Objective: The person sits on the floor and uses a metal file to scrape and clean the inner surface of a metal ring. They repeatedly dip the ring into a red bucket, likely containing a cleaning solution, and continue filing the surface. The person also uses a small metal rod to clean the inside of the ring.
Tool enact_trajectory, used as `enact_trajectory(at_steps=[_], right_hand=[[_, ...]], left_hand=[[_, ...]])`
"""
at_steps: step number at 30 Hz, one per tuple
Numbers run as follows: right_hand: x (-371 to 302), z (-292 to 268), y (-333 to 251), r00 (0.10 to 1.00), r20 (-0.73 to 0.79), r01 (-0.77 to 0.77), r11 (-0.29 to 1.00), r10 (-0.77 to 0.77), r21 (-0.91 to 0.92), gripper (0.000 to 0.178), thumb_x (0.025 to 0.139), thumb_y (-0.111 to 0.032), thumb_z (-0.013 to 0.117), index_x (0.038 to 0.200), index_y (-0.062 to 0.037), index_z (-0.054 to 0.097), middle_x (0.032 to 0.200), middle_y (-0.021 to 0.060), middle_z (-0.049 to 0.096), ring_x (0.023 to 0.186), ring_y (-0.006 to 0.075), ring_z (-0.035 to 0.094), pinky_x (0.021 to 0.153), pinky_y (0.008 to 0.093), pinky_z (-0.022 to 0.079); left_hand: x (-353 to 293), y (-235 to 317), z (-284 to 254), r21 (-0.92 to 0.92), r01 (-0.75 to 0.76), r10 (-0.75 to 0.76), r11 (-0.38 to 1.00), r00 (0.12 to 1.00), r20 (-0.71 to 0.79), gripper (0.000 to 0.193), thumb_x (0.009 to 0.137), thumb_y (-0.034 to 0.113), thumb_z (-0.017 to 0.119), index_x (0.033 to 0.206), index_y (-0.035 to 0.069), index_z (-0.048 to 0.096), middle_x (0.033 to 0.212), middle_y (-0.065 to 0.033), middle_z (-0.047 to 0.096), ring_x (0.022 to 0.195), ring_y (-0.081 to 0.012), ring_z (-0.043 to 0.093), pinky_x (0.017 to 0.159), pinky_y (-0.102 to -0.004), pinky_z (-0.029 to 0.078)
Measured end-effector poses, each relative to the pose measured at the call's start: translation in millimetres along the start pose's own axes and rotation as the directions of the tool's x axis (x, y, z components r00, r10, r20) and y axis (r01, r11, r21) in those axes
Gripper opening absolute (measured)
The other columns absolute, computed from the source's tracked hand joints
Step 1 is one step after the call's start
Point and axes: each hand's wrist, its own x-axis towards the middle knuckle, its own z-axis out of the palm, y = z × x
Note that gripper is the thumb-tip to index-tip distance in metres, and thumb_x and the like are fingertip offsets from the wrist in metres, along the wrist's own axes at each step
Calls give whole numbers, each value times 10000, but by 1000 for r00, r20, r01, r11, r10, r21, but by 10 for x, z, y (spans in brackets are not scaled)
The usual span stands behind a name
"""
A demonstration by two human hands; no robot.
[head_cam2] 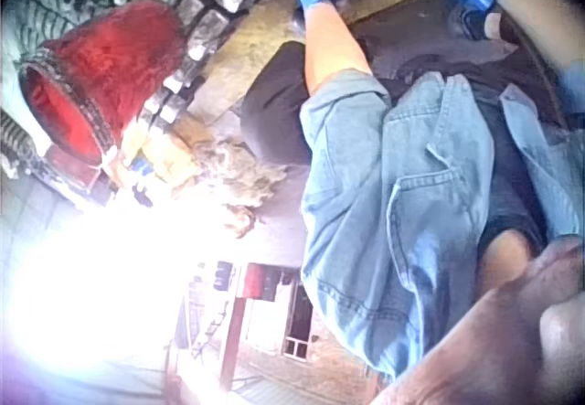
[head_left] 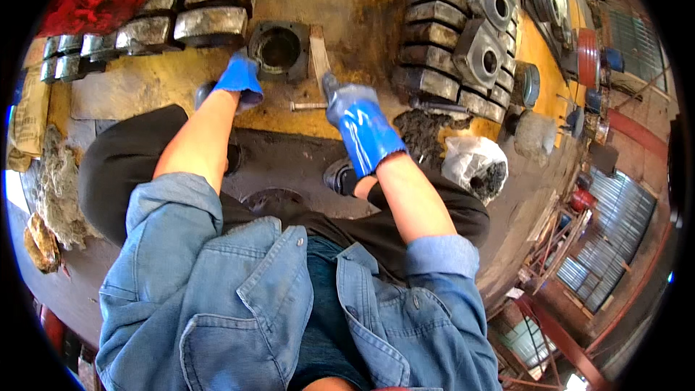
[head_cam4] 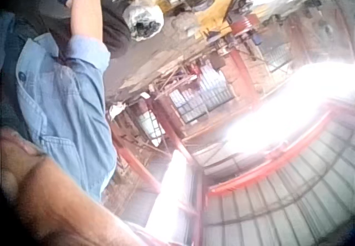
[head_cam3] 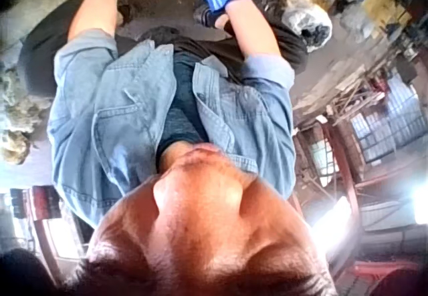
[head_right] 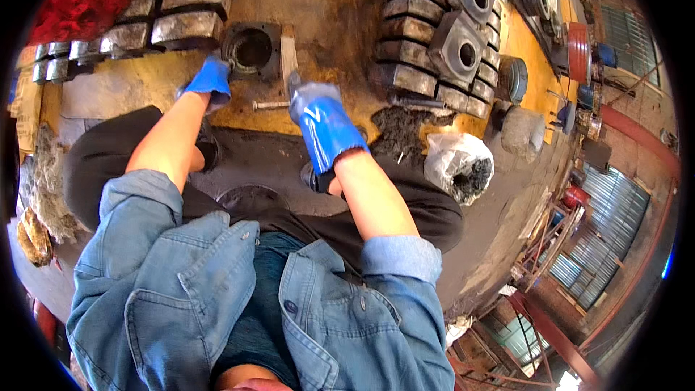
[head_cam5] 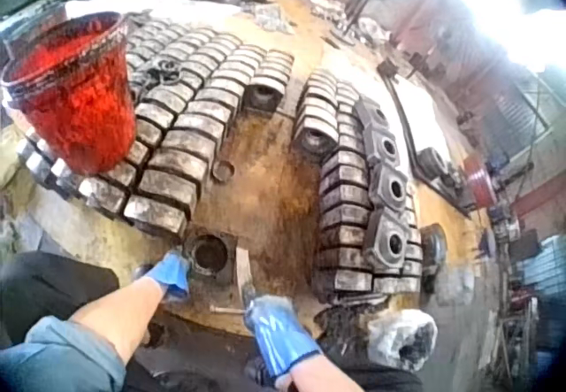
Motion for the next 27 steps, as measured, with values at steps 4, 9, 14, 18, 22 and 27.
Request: enact_trajectory(at_steps=[4,9,14,18,22,27], right_hand=[[-211,-87,-237,971,186,-201,932,150,300,380,908,-339,437,1107,-87,641,1058,158,652,966,289,643,828,377,511],[41,-80,-58,998,-14,-55,996,56,64,351,927,-271,394,1052,-64,649,1057,152,659,952,276,650,793,380,524],[12,119,-49,995,88,-54,998,50,42,311,875,-250,491,1061,-80,672,1116,118,647,1003,264,640,829,356,523],[55,-134,-50,998,-47,42,995,-38,90,310,881,-255,456,1061,-92,649,1029,174,659,964,291,644,746,398,535],[-12,-132,-229,992,114,58,998,-59,9,331,893,-240,423,1085,-87,644,1035,153,663,970,280,644,782,379,532],[-84,-112,-11,999,-33,-6,995,9,98,371,955,-325,367,1140,-110,606,1012,152,664,936,273,650,777,394,530]], left_hand=[[187,-490,189,-43,126,-131,991,977,-167,397,900,343,461,1161,75,595,1163,-167,599,1065,-318,568,899,-367,443],[21,48,-116,378,-23,-13,926,996,92,424,871,330,490,1175,62,614,1218,-160,583,1135,-286,556,972,-361,420],[359,-175,254,-162,84,-137,983,926,-351,387,848,281,557,1148,44,617,1195,-180,585,1106,-299,563,963,-351,426],[306,-413,213,-33,-28,24,999,992,-123,433,814,288,596,1175,50,596,1203,-197,574,1106,-316,556,941,-347,443],[527,-777,510,401,78,105,913,904,-414,364,835,278,572,1124,65,628,1147,-177,612,1061,-310,586,904,-363,464],[312,-307,216,138,-70,88,988,987,-134,332,859,261,517,1119,81,618,1188,-159,589,1078,-300,571,891,-364,463]])
